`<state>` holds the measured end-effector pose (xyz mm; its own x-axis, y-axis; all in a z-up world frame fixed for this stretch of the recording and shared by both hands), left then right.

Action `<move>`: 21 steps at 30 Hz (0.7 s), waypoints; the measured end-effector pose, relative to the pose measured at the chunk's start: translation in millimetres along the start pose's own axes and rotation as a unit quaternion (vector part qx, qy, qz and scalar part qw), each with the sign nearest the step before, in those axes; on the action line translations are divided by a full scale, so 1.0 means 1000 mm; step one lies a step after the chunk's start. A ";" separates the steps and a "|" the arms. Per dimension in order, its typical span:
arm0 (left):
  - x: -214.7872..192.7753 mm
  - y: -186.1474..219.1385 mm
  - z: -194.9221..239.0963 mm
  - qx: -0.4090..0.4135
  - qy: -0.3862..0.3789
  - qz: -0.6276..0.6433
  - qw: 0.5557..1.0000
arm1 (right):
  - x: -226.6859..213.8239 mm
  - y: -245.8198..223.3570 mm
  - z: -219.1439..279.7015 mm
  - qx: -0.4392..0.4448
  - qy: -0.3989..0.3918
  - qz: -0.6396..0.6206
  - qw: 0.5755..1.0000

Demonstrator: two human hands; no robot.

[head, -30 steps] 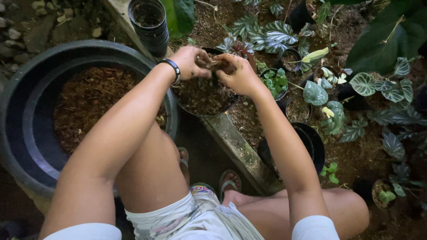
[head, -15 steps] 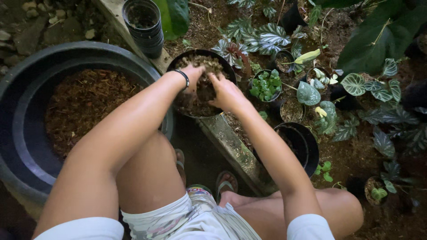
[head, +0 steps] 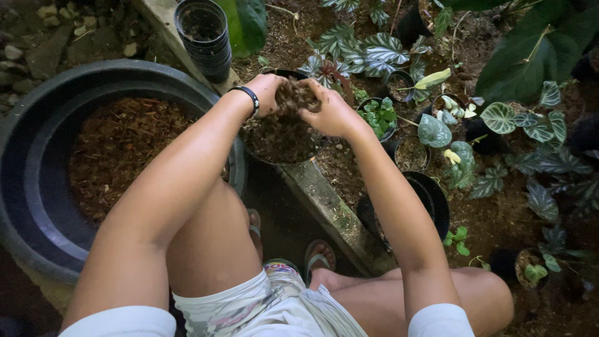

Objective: The person scoops soil from a large tub and places it into a small black pot, then presses the soil down with both hands. The person repeats this process, adding more soil and compacting it inside the pot.

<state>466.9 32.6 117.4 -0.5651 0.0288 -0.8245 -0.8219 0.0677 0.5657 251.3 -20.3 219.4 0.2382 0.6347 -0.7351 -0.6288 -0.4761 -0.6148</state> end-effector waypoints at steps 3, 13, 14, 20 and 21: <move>-0.002 -0.005 0.004 0.032 0.009 -0.007 0.999 | 0.008 -0.016 0.005 -0.020 0.038 0.087 0.995; -0.026 0.021 0.022 -0.005 0.003 0.035 0.999 | 0.048 0.021 -0.021 -0.033 0.067 0.128 0.989; -0.029 0.026 0.024 0.009 0.013 0.055 0.998 | 0.044 0.024 -0.023 -0.056 0.071 0.114 0.989; -0.020 0.047 0.026 -0.164 -0.171 -0.155 0.959 | 0.009 0.011 -0.009 -0.042 -0.005 0.037 0.998; -0.015 0.047 0.026 -0.173 -0.170 -0.140 0.960 | 0.009 0.004 -0.006 -0.041 0.016 0.066 0.997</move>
<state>438.3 60.9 155.8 -0.3113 0.3859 -0.8684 -0.9460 -0.2132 0.2443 255.1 -20.2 209.1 0.1826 0.5438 -0.8191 -0.5941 -0.6028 -0.5326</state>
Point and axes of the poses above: each hand's wrist, its own z-axis away from the middle knuckle, its own x-axis out of the palm, y = z × x, the point moved 1 cm from there along -z, towards the middle knuckle, and after that the axes turned 11 degrees about x, right-handed, at the moved point
